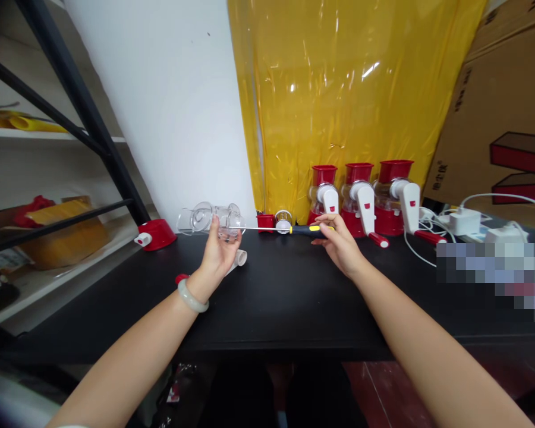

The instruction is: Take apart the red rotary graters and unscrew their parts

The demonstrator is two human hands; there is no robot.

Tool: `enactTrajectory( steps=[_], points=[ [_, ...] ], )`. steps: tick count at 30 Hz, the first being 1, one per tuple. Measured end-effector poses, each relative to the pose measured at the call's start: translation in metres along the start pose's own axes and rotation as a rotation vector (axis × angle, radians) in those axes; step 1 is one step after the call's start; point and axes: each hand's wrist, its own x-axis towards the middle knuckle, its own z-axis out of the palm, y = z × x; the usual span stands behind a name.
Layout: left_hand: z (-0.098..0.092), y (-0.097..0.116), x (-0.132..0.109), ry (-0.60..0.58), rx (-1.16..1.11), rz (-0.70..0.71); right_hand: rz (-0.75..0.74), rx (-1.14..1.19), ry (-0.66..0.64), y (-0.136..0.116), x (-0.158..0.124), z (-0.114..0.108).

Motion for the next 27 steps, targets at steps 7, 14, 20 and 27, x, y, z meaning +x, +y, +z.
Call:
enactTrajectory(
  steps=[7,14,20,27],
  points=[
    [0.0,0.0,0.001,0.012,0.004,-0.002,-0.02,-0.103,0.027,0.001,0.0,0.001],
    [-0.001,-0.002,0.001,0.004,0.002,-0.007,-0.013,-0.055,0.024,-0.006,-0.001,0.002],
    [-0.002,-0.004,0.0,0.0,0.011,-0.02,-0.062,-0.172,0.127,0.0,-0.001,-0.002],
    [-0.002,-0.004,0.002,-0.012,0.012,-0.028,-0.135,-0.013,-0.012,-0.004,0.0,0.0]
  ],
)
